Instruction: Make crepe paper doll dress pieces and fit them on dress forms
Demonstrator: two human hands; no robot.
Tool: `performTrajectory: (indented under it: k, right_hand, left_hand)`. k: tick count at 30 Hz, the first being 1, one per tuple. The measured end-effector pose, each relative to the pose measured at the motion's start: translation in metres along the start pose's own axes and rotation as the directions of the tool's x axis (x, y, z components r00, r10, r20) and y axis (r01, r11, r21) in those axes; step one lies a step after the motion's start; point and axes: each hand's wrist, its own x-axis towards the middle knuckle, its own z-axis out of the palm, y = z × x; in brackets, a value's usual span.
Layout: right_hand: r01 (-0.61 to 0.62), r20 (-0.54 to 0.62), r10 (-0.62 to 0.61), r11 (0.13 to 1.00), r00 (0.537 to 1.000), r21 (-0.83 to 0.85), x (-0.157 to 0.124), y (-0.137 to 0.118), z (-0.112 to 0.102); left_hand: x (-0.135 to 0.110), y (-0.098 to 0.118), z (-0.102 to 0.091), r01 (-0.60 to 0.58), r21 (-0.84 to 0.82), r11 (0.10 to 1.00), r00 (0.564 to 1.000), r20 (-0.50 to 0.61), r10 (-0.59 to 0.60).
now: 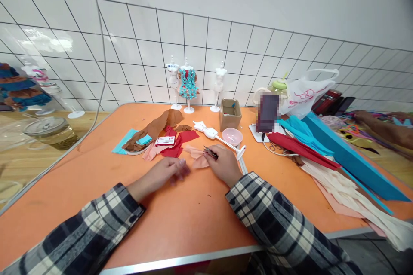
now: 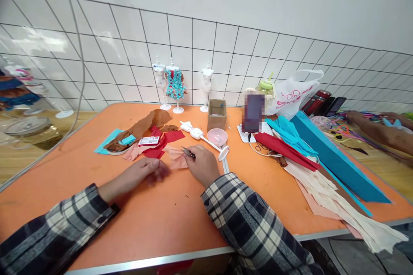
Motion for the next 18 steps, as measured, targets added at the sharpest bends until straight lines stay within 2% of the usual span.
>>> performTrajectory:
  k: [1, 2, 4, 6, 8, 10, 12, 15, 16, 18]
  right_hand:
    - [0.031, -0.026, -0.03, 0.999, 0.999, 0.028, -0.001, -0.002, 0.0]
    - [0.063, -0.033, -0.062, 0.997, 0.998, 0.052, -0.002, -0.004, -0.001]
    - [0.108, -0.011, -0.108, 0.99, 0.994, 0.093, -0.004, -0.007, -0.002]
    - [0.1, 0.013, -0.103, 0.983, 0.995, 0.151, -0.004, -0.009, -0.002]
    - [0.031, -0.003, -0.031, 0.969, 1.0, 0.247, -0.003, -0.009, -0.001]
    - [-0.061, -0.023, 0.075, 0.926, 0.997, 0.372, -0.002, -0.008, 0.001]
    - [-0.142, 0.071, 0.124, 0.828, 0.99, 0.542, 0.0, -0.007, 0.004]
    - [-0.301, 0.338, 0.044, 0.574, 0.94, 0.762, 0.0, -0.005, 0.008]
    - [-0.347, 0.387, 0.03, 0.51, 0.922, 0.787, 0.001, -0.004, 0.009]
    - [-0.396, 0.413, 0.068, 0.459, 0.908, 0.796, 0.002, -0.001, 0.007]
  left_hand:
    - [0.0, 0.002, 0.009, 0.015, -0.095, 0.995, 1.0, -0.018, -0.016]
    - [0.001, 0.002, 0.016, -0.004, -0.113, 0.994, 0.997, -0.075, -0.005]
    - [0.003, 0.002, 0.025, -0.04, -0.096, 0.995, 0.985, -0.168, 0.023]
    - [0.004, 0.001, 0.025, -0.051, -0.091, 0.995, 0.973, -0.23, 0.029]
    - [0.003, -0.001, 0.022, -0.042, -0.174, 0.984, 0.976, -0.219, 0.003]
    - [0.001, -0.002, 0.018, -0.027, -0.329, 0.944, 0.988, -0.152, -0.025]
    - [-0.002, 0.0, 0.017, -0.006, -0.491, 0.871, 0.996, -0.078, -0.037]
    - [-0.005, 0.002, 0.019, -0.008, -0.631, 0.776, 0.999, -0.041, -0.024]
    - [-0.005, 0.002, 0.019, -0.015, -0.658, 0.753, 0.999, -0.041, -0.016]
    - [-0.005, 0.002, 0.015, -0.023, -0.681, 0.732, 0.999, -0.05, -0.015]
